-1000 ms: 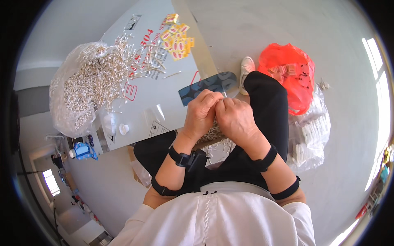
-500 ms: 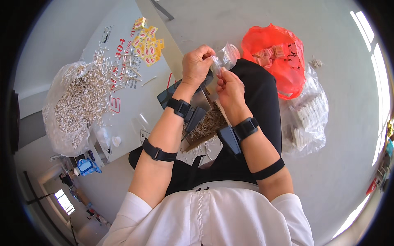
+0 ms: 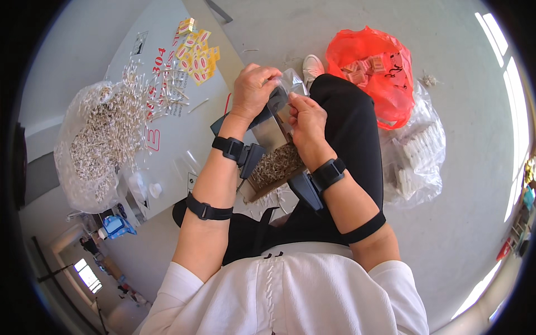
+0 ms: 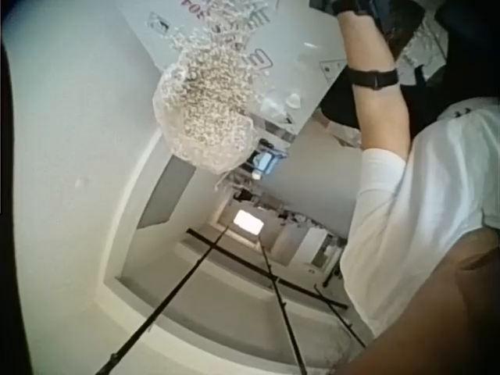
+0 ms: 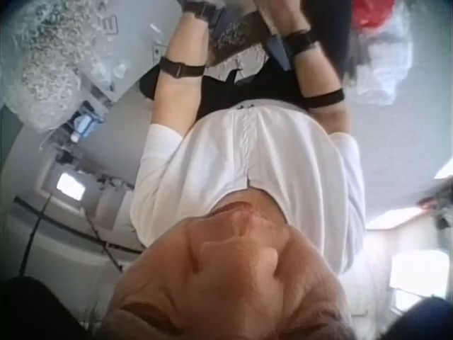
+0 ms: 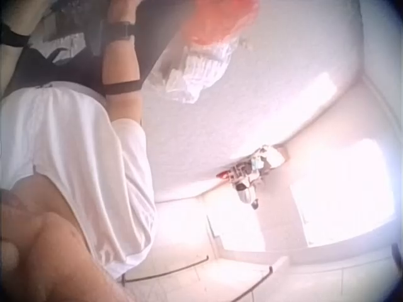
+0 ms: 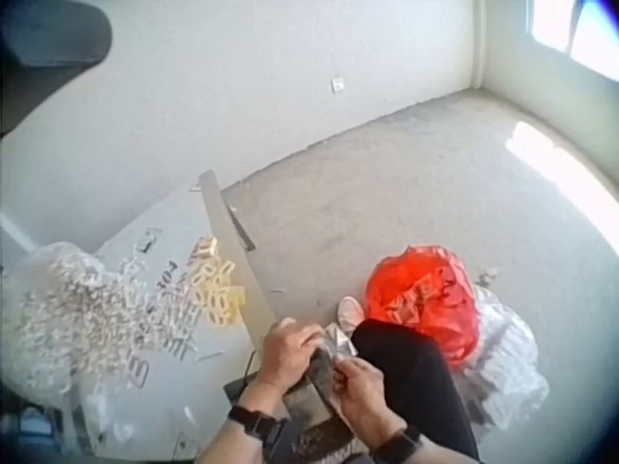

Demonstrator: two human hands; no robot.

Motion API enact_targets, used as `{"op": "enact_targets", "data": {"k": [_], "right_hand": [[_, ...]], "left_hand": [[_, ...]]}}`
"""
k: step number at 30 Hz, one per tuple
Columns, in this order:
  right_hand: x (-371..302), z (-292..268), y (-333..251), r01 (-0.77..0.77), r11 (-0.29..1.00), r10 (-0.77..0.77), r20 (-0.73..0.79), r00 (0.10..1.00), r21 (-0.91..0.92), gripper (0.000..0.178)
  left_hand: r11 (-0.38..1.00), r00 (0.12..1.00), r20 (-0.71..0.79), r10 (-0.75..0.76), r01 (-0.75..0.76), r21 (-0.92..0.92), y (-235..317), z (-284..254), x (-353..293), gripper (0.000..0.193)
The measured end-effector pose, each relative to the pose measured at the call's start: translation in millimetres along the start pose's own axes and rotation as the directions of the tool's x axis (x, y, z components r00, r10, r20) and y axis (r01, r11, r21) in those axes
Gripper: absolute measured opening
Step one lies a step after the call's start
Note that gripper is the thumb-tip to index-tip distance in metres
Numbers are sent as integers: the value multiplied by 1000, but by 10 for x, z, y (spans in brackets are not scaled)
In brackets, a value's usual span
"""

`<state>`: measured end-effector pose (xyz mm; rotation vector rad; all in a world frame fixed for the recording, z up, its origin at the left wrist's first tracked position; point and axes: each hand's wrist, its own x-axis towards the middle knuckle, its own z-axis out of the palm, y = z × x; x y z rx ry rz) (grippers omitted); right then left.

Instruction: Packing cotton swabs into small plastic sleeves and sealing them.

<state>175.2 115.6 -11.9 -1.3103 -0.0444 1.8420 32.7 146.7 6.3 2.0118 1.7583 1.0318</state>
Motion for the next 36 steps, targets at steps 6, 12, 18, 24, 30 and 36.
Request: {"op": "enact_targets", "data": {"k": [6, 12, 18, 24, 30, 36], "right_hand": [[-174, 33, 77, 16, 997, -14, 27, 1000, -70, 9], [-289, 102, 152, 139, 969, -130, 60, 990, -204, 11], [-281, 131, 241, 207, 924, -189, 88, 978, -320, 10], [-188, 59, 416, 312, 892, -269, 171, 948, -327, 16], [-192, 69, 446, 369, 824, -337, 151, 929, -430, 23], [-164, 60, 451, 380, 789, -366, 127, 922, -482, 24]], "left_hand": [[961, 955, 233, -185, 225, -159, -63, -332, -105, 17], [863, 929, 243, -278, 353, -361, -72, -450, -178, 19], [919, 914, 289, -286, 347, -186, -174, -523, -173, 15], [995, 978, 183, -97, 89, 55, -204, -529, -195, 9], [987, 940, 302, -156, 161, 10, -278, -616, -173, 8], [988, 936, 319, -149, 125, 95, -238, -626, -156, 7]]}}
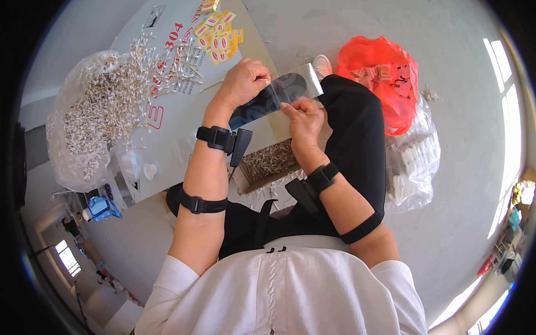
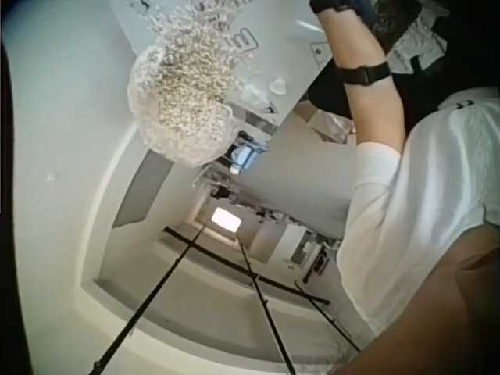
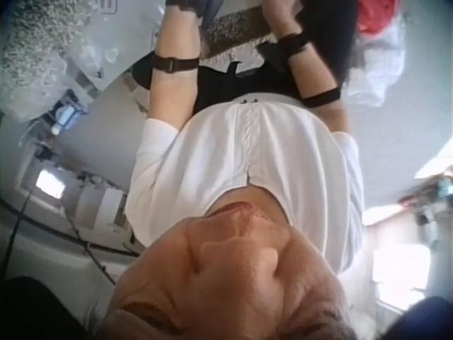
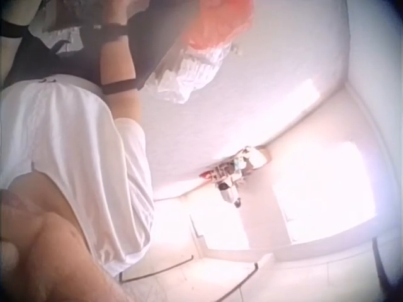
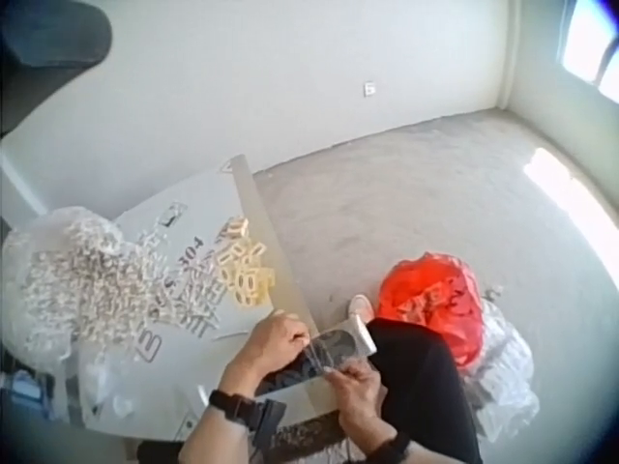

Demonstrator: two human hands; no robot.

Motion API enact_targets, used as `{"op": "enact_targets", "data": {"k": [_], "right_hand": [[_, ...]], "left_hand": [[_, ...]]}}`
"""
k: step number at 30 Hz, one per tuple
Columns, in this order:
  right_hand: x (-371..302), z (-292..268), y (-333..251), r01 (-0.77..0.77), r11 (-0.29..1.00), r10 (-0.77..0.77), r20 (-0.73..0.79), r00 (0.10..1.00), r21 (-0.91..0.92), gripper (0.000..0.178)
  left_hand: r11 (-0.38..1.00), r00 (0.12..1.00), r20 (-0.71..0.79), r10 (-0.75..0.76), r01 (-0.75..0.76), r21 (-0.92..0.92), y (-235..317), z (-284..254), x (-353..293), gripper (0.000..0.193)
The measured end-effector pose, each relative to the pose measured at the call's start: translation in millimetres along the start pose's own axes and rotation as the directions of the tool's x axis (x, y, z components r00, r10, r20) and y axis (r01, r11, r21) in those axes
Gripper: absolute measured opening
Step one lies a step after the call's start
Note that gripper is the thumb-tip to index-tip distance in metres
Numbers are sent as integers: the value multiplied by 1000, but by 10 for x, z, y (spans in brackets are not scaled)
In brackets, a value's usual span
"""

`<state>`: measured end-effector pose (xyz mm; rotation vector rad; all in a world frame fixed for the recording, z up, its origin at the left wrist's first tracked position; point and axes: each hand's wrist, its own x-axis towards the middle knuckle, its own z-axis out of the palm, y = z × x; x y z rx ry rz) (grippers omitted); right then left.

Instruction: Packing cotton swabs into small plastic sleeves and sealing them.

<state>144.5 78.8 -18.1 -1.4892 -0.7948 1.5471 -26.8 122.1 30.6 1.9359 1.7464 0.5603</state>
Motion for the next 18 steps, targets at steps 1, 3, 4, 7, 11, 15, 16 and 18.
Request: {"op": "enact_targets", "data": {"k": [1, 3, 4, 7, 11, 15, 16, 18], "right_hand": [[10, 11, 25, 88, 994, -87, 4, 996, -58, 24], [-20, 17, 71, 213, 962, -213, 18, 977, -168, 23], [-31, 25, 85, 332, 904, -333, 45, 942, -270, 23], [-12, 56, 114, 354, 868, -366, 34, 930, -348, 23], [-9, 104, 127, 407, 803, -442, 21, 897, -435, 22], [15, 109, 89, 365, 819, -386, 44, 921, -442, 23], [31, 106, 96, 417, 783, -450, 42, 892, -462, 24], [49, 88, 81, 387, 810, -409, 49, 911, -442, 24]], "left_hand": [[1000, 1000, -2, -1, 1, -2, 9, -2, 2, 7], [981, 997, -6, 80, -77, 179, 36, -6, 8, 3], [981, 997, -8, 77, -75, 176, 58, -5, 16, 3], [954, 990, 21, 140, -141, 266, 90, 16, 25, 3], [898, 958, 9, 288, -273, 346, -22, 28, -42, 3], [943, 986, -126, 112, -65, 327, -65, 31, -106, 4], [943, 985, -128, 114, -67, 327, -43, 35, -104, 4], [999, 975, -221, 17, -27, -42, 13, 61, -119, 6]]}}
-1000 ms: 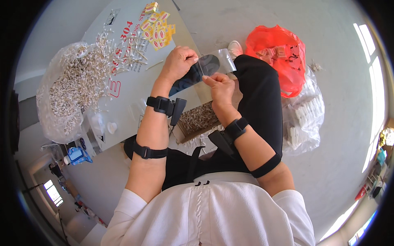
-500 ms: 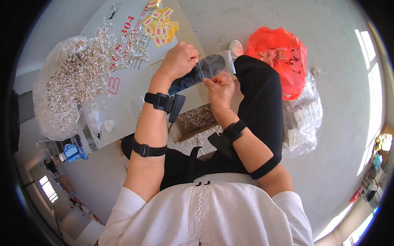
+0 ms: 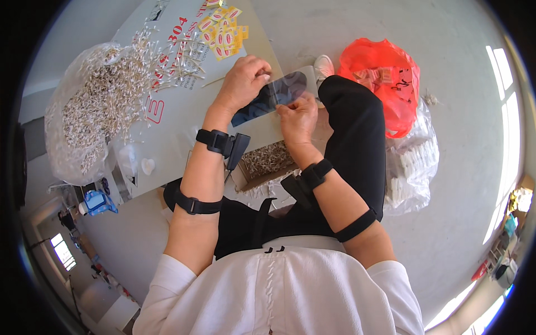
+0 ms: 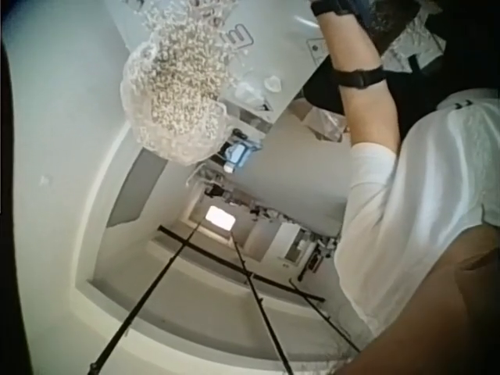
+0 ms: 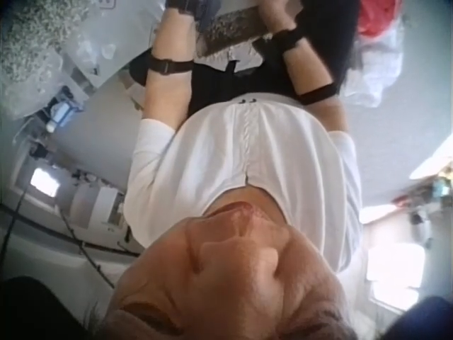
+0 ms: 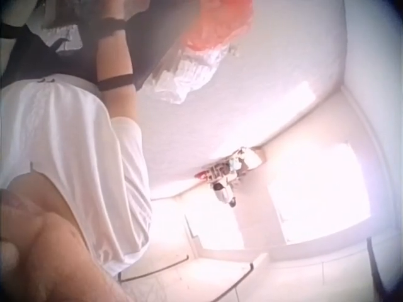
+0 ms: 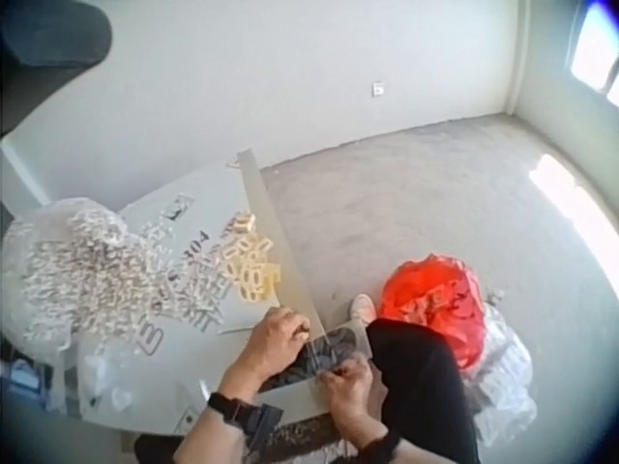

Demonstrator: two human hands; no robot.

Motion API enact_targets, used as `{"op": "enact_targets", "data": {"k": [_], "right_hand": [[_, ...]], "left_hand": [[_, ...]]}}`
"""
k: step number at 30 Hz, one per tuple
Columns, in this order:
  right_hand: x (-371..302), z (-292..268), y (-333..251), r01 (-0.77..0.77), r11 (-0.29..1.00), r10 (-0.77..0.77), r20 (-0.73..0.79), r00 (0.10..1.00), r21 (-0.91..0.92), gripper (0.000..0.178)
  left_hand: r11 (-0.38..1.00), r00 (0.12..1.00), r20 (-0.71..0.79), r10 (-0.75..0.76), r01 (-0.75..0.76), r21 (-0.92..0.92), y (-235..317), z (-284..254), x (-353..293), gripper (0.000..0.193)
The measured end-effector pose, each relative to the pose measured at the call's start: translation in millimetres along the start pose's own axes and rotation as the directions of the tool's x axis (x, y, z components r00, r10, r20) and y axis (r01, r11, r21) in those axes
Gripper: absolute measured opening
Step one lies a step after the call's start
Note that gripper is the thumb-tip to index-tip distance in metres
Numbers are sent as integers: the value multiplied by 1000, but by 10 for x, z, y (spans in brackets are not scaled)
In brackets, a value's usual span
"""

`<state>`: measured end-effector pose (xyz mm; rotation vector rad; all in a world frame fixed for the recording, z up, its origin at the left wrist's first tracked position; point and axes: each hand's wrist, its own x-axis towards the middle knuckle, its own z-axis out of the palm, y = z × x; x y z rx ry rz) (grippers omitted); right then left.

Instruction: Packing cotton swabs into small plastic sleeves and sealing them.

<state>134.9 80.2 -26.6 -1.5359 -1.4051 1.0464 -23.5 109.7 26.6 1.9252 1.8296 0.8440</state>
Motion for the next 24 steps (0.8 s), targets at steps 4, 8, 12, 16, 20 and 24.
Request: {"op": "enact_targets", "data": {"k": [4, 8, 12, 16, 20, 24], "right_hand": [[-1, -58, -108, -106, 994, 108, 62, 992, -36, 28], [-39, -157, 52, -312, 948, 306, 88, 948, 58, 25], [-222, -322, 85, -211, 878, 226, 16, 974, 430, 22], [-244, -381, -346, -52, 854, -13, 121, 993, 518, 18], [-453, -129, -533, -95, 912, -73, 386, 919, 399, 13], [-659, 95, -513, -159, 955, -22, 594, 804, 251, 11]], "left_hand": [[988, 997, 79, -6, -6, 155, 66, 23, -80, 13], [990, 989, -48, -140, 140, 6, -6, -51, -283, 15], [957, 935, -237, -264, 284, 56, -120, -354, -916, 17], [841, 799, -414, -437, 525, 127, -252, -623, -1634, 18], [688, 581, -492, -648, 723, -53, -301, -808, -2138, 32], [798, 835, -406, -370, 510, 322, -100, -613, -2184, 57]]}}
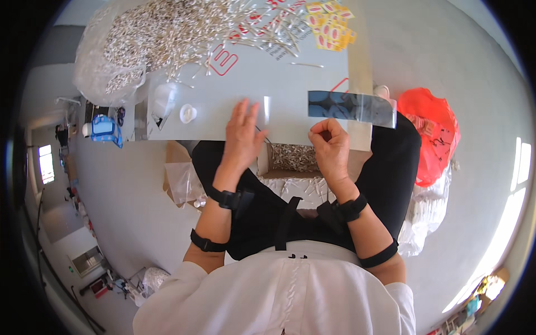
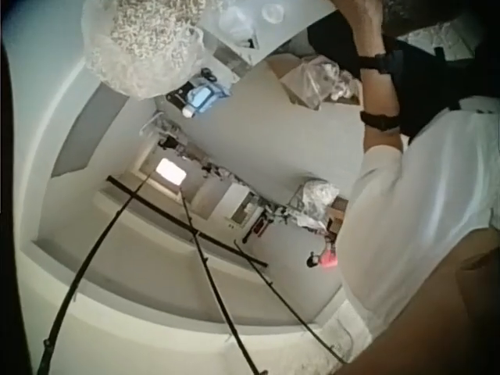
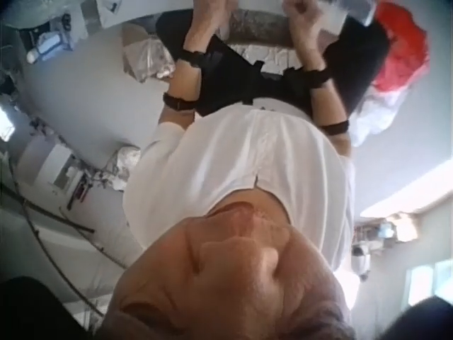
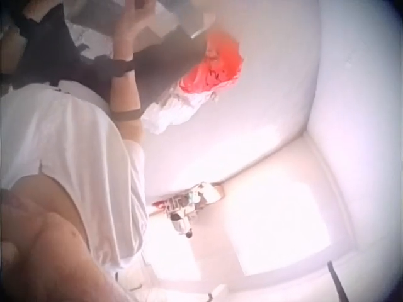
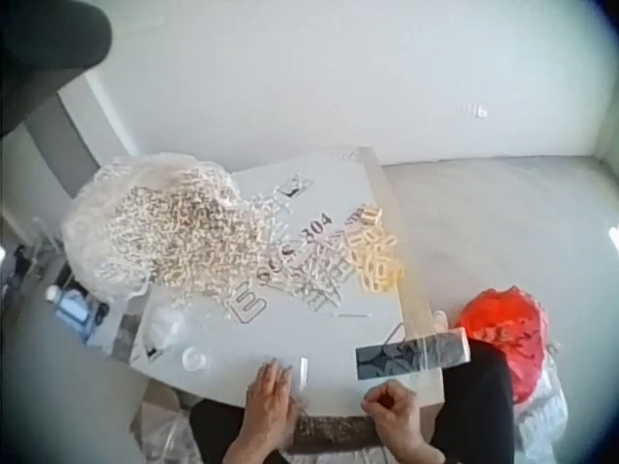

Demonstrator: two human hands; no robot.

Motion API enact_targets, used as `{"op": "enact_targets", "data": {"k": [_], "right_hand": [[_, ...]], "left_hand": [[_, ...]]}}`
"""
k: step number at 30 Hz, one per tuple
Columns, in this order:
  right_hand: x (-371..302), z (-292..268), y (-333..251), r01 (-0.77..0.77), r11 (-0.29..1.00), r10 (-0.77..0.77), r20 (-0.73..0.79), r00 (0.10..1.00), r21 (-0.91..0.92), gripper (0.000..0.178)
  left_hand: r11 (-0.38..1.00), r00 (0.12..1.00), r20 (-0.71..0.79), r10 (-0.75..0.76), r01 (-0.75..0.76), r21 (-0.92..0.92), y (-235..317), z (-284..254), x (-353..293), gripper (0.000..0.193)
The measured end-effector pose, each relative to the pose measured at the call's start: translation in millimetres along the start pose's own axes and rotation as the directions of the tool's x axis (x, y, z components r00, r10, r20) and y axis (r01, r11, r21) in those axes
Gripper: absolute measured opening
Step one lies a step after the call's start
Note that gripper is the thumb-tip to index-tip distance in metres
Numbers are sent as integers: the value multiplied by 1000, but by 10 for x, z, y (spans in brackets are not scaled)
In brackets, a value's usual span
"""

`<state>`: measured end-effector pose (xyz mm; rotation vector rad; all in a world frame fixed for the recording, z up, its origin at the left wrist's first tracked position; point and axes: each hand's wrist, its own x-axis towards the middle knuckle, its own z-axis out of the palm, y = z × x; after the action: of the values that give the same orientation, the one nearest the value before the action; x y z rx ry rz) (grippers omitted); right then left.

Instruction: Packing cotton swabs into small plastic sleeves and sealing them.

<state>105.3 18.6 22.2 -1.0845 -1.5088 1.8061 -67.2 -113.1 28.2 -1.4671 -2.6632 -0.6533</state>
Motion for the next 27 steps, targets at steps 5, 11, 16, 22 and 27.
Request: {"op": "enact_targets", "data": {"k": [5, 11, 16, 22, 27], "right_hand": [[84, 170, 90, 30, 997, -23, 90, 996, -77, 10], [144, 304, 82, 61, 984, -38, 140, 989, -168, 9], [176, 273, 127, 61, 980, -34, 141, 989, -190, 9], [184, 324, 207, 81, 979, -63, 100, 993, -188, 9], [208, 344, 195, 88, 957, -57, 118, 991, -278, 9]], "left_hand": [[992, 996, 53, 72, -77, 95, -163, 43, 144, 53], [998, 994, -95, 56, -59, -37, -654, 68, 583, 14], [999, 909, -417, -17, 2, -37, -1193, -306, 898, 10], [942, 887, -425, -178, 279, 186, -2167, -866, 928, 4], [816, 880, -452, -147, 366, 446, -2243, -891, 924, 15]]}}
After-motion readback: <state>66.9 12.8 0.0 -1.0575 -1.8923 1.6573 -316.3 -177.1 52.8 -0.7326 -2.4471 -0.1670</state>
